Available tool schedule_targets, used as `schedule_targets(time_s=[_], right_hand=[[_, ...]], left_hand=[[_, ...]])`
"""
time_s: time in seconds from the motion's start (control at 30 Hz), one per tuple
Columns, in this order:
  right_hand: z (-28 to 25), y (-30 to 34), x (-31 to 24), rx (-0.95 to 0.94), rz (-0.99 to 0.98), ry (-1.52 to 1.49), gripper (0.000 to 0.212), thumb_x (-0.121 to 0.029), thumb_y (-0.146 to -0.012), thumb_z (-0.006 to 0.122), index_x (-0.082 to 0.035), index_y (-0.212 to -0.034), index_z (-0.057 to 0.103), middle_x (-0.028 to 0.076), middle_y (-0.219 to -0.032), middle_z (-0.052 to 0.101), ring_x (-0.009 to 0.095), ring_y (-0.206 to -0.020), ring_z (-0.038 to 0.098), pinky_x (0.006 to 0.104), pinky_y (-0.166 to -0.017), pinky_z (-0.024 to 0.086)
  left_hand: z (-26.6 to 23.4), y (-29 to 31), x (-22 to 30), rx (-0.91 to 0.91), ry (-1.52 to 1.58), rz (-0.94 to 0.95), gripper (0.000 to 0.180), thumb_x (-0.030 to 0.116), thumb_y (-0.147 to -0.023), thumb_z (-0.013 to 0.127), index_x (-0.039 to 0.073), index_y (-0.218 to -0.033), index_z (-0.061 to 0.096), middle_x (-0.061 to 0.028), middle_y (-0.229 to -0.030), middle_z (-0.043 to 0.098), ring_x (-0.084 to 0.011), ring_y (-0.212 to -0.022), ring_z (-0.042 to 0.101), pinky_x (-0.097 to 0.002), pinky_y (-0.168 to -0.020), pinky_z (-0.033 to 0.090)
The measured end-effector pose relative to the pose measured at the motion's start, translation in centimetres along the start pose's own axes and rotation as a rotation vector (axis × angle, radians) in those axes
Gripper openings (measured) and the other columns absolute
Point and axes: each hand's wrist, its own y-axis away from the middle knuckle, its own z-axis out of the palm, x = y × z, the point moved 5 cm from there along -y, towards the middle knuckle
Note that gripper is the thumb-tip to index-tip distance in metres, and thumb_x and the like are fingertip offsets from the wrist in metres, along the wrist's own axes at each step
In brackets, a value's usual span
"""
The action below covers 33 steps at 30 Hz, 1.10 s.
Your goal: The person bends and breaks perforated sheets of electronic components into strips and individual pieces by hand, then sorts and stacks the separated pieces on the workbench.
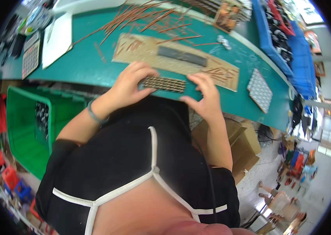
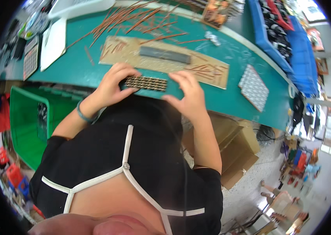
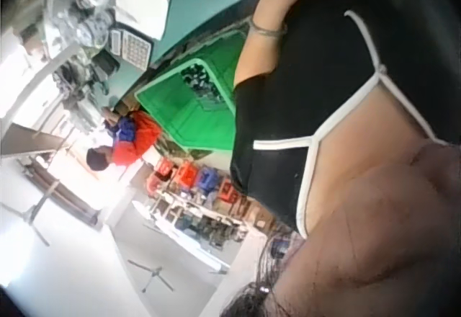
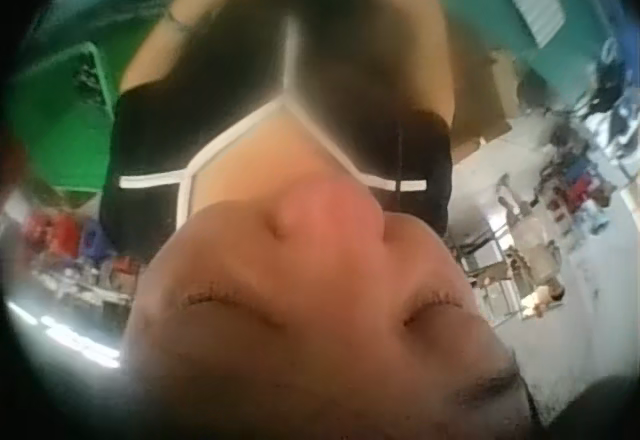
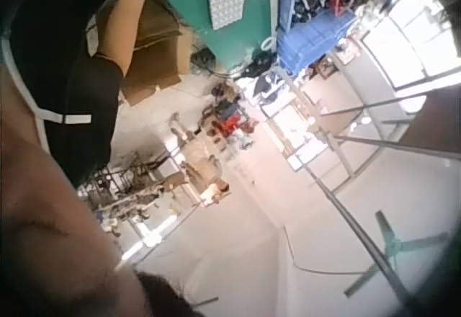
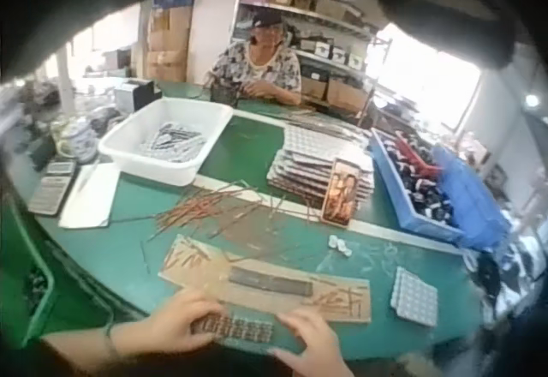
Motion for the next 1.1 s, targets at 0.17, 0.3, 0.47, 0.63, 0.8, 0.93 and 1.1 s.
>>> schedule_targets(time_s=[0.17,0.3,0.47,0.63,0.8,0.93,1.1], right_hand=[[1.1,-0.8,0.7,0.016,0.094,-0.021,0.049,-0.008,-0.062,0.081,-0.007,-0.107,0.064,0.008,-0.108,0.059,0.018,-0.077,0.056,0.0271,-0.065,0.048],[1.7,-0.8,-0.3,0.010,0.025,-0.040,0.051,-0.009,-0.062,0.082,-0.006,-0.109,0.064,0.009,-0.106,0.060,0.018,-0.075,0.055,0.0279,-0.065,0.047],[2.7,-1.4,-1.3,0.026,0.079,-0.041,0.048,-0.011,-0.063,0.081,-0.008,-0.108,0.065,0.009,-0.101,0.060,0.020,-0.077,0.057,0.0285,-0.064,0.048],[3.4,-1.4,-0.8,0.014,0.031,-0.015,0.043,-0.011,-0.064,0.080,-0.010,-0.104,0.066,0.007,-0.098,0.060,0.021,-0.078,0.059,0.0294,-0.063,0.049],[3.3,-1.4,-0.5,0.022,0.017,-0.018,0.041,-0.013,-0.064,0.080,-0.011,-0.103,0.066,0.006,-0.096,0.060,0.022,-0.079,0.059,0.0298,-0.063,0.049],[3.3,-1.3,-0.3,0.024,0.000,0.009,0.042,-0.014,-0.064,0.079,-0.010,-0.103,0.065,0.007,-0.096,0.061,0.024,-0.082,0.060,0.0319,-0.067,0.049],[3.2,-1.4,-0.1,0.010,-0.021,0.004,0.043,-0.013,-0.063,0.079,-0.009,-0.103,0.065,0.007,-0.096,0.061,0.026,-0.084,0.060,0.0337,-0.072,0.049]], left_hand=[[-0.3,0.8,-0.7,0.004,-0.015,-0.098,0.048,0.005,-0.060,0.076,0.009,-0.106,0.061,-0.0095,-0.101,0.056,-0.0301,-0.098,0.052,-0.0378,-0.085,0.045],[-0.4,0.9,-1.0,0.020,0.010,-0.095,0.047,0.002,-0.060,0.077,0.008,-0.105,0.063,-0.0081,-0.098,0.057,-0.0270,-0.094,0.054,-0.0348,-0.082,0.045],[-0.4,1.0,-1.0,-0.007,0.034,-0.091,0.045,0.002,-0.060,0.077,0.007,-0.102,0.063,-0.0076,-0.097,0.057,-0.0264,-0.094,0.054,-0.0346,-0.081,0.046],[-0.4,0.8,-0.8,-0.024,0.016,-0.110,0.043,0.002,-0.060,0.077,0.007,-0.101,0.063,-0.0073,-0.097,0.057,-0.0264,-0.093,0.054,-0.0347,-0.081,0.045],[-0.3,0.4,-0.7,-0.060,-0.014,-0.095,0.046,0.012,-0.063,0.078,0.008,-0.105,0.060,-0.0077,-0.098,0.057,-0.0280,-0.094,0.053,-0.0362,-0.081,0.044],[-0.1,-0.6,0.7,-0.061,-0.278,0.029,0.054,0.032,-0.069,0.076,0.006,-0.111,0.056,-0.0077,-0.101,0.055,-0.0259,-0.093,0.052,-0.0344,-0.082,0.041],[2.7,-1.3,1.7,-0.250,-0.505,0.123,0.055,0.043,-0.075,0.066,0.003,-0.110,0.054,-0.0077,-0.099,0.053,-0.0241,-0.092,0.051,-0.0345,-0.079,0.040]])
